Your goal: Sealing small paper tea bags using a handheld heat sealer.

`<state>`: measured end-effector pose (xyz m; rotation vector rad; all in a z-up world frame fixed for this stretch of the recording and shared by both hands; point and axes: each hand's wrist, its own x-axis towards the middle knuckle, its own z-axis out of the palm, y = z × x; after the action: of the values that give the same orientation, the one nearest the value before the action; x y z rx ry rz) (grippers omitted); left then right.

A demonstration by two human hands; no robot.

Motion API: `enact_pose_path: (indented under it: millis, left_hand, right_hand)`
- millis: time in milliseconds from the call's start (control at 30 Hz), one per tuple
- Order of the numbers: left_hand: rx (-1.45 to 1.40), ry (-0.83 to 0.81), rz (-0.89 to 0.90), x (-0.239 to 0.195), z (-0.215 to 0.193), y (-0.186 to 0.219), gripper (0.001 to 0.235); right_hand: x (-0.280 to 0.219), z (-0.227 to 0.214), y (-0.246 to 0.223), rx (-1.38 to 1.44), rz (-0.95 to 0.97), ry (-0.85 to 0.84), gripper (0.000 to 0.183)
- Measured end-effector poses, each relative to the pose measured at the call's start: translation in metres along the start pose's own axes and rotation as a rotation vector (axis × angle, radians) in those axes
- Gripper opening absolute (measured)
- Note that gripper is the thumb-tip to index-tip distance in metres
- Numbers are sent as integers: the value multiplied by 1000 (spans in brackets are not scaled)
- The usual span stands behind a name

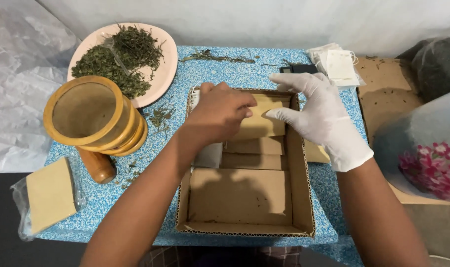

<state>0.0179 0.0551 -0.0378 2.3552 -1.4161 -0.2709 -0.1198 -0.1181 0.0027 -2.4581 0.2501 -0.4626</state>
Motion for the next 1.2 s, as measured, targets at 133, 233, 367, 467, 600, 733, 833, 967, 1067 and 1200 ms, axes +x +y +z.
enact_pose_path:
  millis: [133, 233, 367, 467, 600, 733, 833, 967, 1067, 1200]
  left_hand:
    - [111, -20, 84, 17, 14, 7, 11]
    - [174, -66, 132, 20, 15, 16, 16]
    - [191, -34, 128, 11, 8, 3, 39]
    - [241, 16, 113, 6, 6, -11, 43]
    - [264, 41, 22, 0, 2, -12, 31]
    - [247, 57, 20, -3, 2, -12, 32]
    - [233, 99, -12, -8, -7, -10, 36]
    - [125, 115, -45, -22, -22, -11, 39]
    - [104, 103, -75, -30, -25, -11, 38]
    - [82, 111, -71, -35, -20, -9, 34]
  right_hand:
    - [0, 14, 16, -290, -117, -50, 50]
    - [2, 26, 36, -522, -108, -101, 35]
    - [0, 28, 41, -651, -177, -43, 24]
    - [0, 31, 54, -604, -192, 8, 21]
    - [-1, 36, 51, -634, -185, 68, 20]
    - [-1, 37, 45, -676, -161, 60, 19]
    - [-1, 32, 32, -706, -117, 34, 29]
    - [-6, 28, 29, -664, -174, 71, 31]
    - [-7, 30, 23, -635, -234, 70, 25]
    - [-6, 35, 15, -565, -253, 17, 22]
